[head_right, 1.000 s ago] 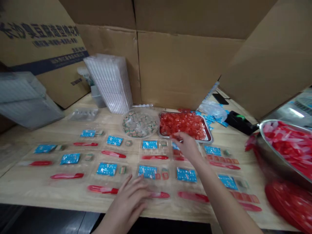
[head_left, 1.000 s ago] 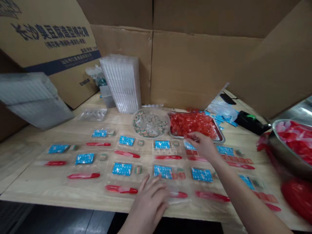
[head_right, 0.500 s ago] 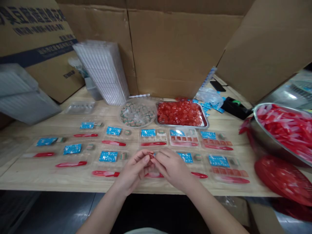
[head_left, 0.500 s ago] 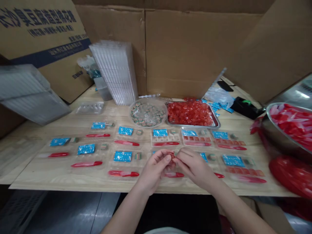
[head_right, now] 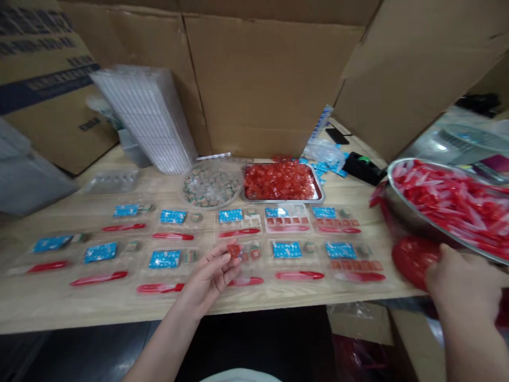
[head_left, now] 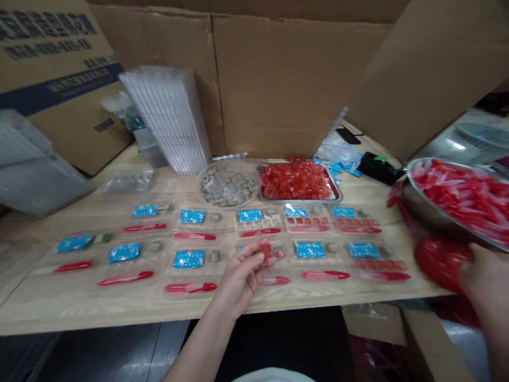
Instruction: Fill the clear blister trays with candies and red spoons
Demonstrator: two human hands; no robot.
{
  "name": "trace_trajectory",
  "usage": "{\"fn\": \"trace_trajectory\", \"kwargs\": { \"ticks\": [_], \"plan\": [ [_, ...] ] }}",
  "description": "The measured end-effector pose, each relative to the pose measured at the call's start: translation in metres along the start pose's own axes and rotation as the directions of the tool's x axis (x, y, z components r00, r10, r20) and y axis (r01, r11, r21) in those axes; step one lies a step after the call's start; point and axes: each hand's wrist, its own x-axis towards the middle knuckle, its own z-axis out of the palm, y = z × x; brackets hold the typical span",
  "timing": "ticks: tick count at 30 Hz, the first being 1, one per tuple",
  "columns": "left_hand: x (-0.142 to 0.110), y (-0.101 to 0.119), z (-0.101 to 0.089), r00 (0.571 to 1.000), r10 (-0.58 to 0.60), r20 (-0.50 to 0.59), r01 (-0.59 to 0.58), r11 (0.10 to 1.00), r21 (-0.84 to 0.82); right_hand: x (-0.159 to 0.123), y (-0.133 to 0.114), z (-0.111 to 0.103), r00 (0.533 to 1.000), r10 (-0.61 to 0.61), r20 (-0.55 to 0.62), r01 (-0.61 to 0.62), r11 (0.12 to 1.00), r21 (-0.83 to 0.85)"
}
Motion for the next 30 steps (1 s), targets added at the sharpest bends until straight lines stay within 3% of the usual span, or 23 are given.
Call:
{"fn": "trace_trajectory", "kwargs": {
  "ticks": [4,6,8,10,12,14,15,17,19,21,23,24,26,28,30],
  "plan": [
    [0.002,-0.004,0.005,0.991,0.044,-0.123,-0.033,0.996,0.088,-0.001,0.025,-0.009,0.958,0.197,0.207,-0.178,0.978,-0.107],
    [0.004,-0.005,0.005,0.982,0.084,-0.171,-0.063,0.990,0.124,0.001,0.025,-0.022,0.936,0.289,0.202,-0.269,0.955,-0.123],
    [0.005,-0.004,0.004,0.973,0.119,-0.197,-0.090,0.984,0.151,0.001,0.020,-0.034,0.941,0.294,0.168,-0.278,0.954,-0.116],
    [0.005,-0.004,0.004,0.971,0.132,-0.197,-0.097,0.979,0.180,-0.006,0.003,-0.044,0.969,0.226,0.098,-0.229,0.973,0.022],
    [0.002,-0.005,0.007,0.979,0.105,-0.173,-0.069,0.977,0.204,-0.020,-0.035,-0.057,0.995,0.094,0.024,-0.097,0.929,0.358],
    [-0.002,-0.008,0.012,0.992,0.030,-0.125,-0.003,0.976,0.216,-0.040,-0.089,-0.077,0.990,-0.136,0.044,0.058,0.664,0.745],
    [-0.004,-0.011,0.015,0.996,-0.011,-0.088,0.031,0.974,0.222,-0.052,-0.119,-0.090,0.957,-0.287,0.047,0.111,0.509,0.853],
    [-0.007,-0.016,0.019,0.998,-0.062,-0.007,0.062,0.967,0.249,-0.073,-0.174,-0.117,0.845,-0.532,0.049,0.123,0.284,0.951],
    [-0.010,-0.020,0.017,0.999,-0.034,0.031,0.024,0.957,0.291,-0.086,-0.215,-0.139,0.731,-0.682,-0.004,0.115,0.118,0.986],
    [-0.015,-0.022,0.009,0.998,0.055,0.013,-0.056,0.926,0.374,-0.089,-0.239,-0.149,0.661,-0.749,-0.038,0.113,0.050,0.992],
    [-0.023,-0.021,-0.004,0.975,0.220,-0.016,-0.170,0.795,0.582,-0.083,-0.252,-0.145,0.664,-0.746,-0.052,0.157,0.070,0.985],
    [-0.028,-0.020,-0.012,0.948,0.320,0.010,-0.228,0.655,0.720,-0.078,-0.256,-0.140,0.681,-0.729,-0.069,0.207,0.101,0.973],
    [-0.036,-0.017,-0.028,0.876,0.450,0.173,-0.315,0.262,0.912,-0.068,-0.265,-0.128,0.677,-0.723,-0.135,0.347,0.152,0.925],
    [-0.043,-0.016,-0.040,0.830,0.417,0.372,-0.376,-0.076,0.924,-0.064,-0.275,-0.119,0.594,-0.779,-0.203,0.495,0.155,0.855],
    [-0.044,-0.017,-0.049,0.806,0.333,0.489,-0.427,-0.244,0.871,-0.068,-0.287,-0.114,0.498,-0.837,-0.225,0.593,0.140,0.793]
  ]
}}
